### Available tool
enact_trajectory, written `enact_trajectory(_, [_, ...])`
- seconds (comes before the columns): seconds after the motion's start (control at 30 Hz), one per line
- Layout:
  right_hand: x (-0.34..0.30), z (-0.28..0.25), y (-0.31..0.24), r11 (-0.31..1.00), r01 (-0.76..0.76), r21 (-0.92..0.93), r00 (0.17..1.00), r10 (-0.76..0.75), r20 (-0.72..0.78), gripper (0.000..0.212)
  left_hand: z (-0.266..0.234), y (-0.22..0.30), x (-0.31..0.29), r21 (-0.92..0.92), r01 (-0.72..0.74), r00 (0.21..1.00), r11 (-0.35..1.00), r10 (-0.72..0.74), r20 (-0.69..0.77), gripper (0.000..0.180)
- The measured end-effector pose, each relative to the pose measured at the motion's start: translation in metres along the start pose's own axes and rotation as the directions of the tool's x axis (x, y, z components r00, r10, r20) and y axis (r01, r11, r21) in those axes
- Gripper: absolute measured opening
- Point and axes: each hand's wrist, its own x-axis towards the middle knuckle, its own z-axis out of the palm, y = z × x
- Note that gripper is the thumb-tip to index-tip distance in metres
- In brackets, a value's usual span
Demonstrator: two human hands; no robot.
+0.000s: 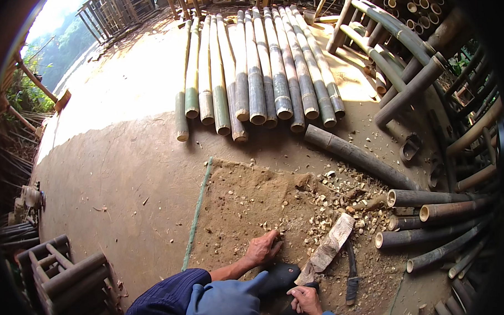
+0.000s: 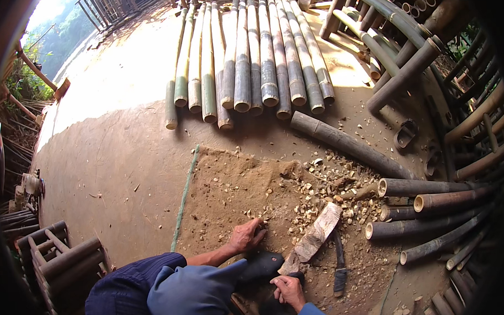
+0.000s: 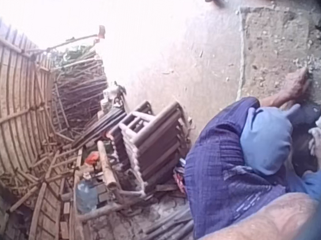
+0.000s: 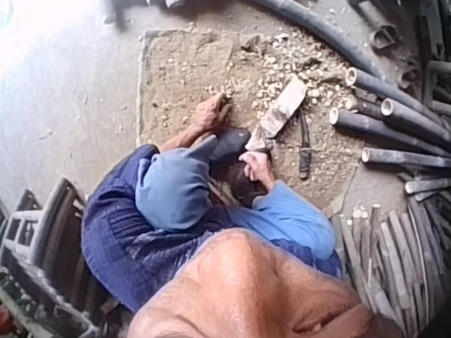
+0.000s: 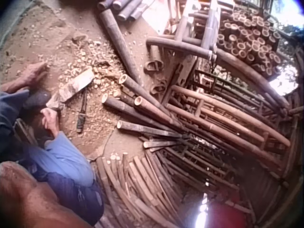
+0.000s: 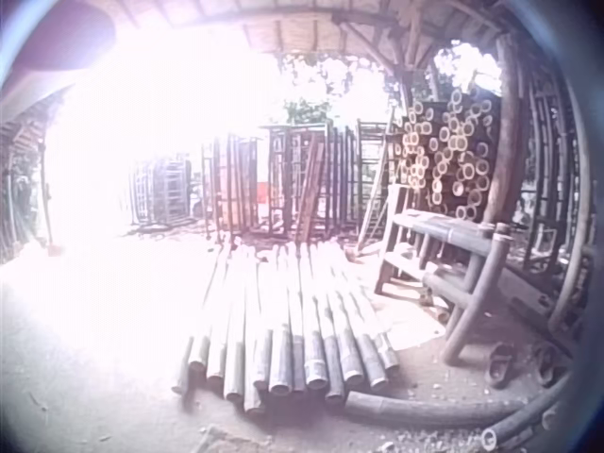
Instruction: The person uses a knife to cut notches into a bamboo pole resting on a wooden block and moves other bamboo poles by hand while sitting on the ground.
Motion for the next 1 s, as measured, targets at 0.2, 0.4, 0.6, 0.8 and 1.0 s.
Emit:
enact_trajectory(0.2, [0.0004, -0.0007, 0.0021, 1.0, -0.014, 0.009, 1.0, 0.014, -0.003, 0.029, 0.0013, 0.0014, 0.0012, 0.007, -0.033, 0.998, 0.999, 0.033, -0.047, 0.033])
enact_trajectory(0.4, [0.002, -0.0024, 0.0053, 0.999, -0.028, 0.021, 1.0, 0.028, 0.003, 0.028, -0.0024, 0.0046, 0.001, -0.012, -0.006, 1.0, 1.0, 0.006, -0.003, 0.032])
enact_trajectory(0.6, [0.0047, -0.0036, 0.0099, 0.999, -0.032, 0.015, 0.999, 0.032, 0.009, 0.028, 0.0004, 0.0004, 0.0016, 0.027, -0.003, 1.0, 1.0, 0.003, 0.009, 0.033])
enact_trajectory(0.8, [0.0027, -0.0035, 0.0063, 1.0, -0.022, 0.005, 1.0, 0.022, 0.011, 0.028, -0.0005, 0.0022, 0.0018, 0.0, -0.024, 1.0, 1.0, 0.024, -0.01, 0.032])
enact_trajectory(1.0, [0.0021, -0.0025, 0.0041, 0.999, -0.036, -0.001, 0.999, 0.036, 0.011, 0.028, -0.0039, 0.0063, 0.0006, -0.019, -0.022, 1.0, 1.0, 0.022, -0.016, 0.031])
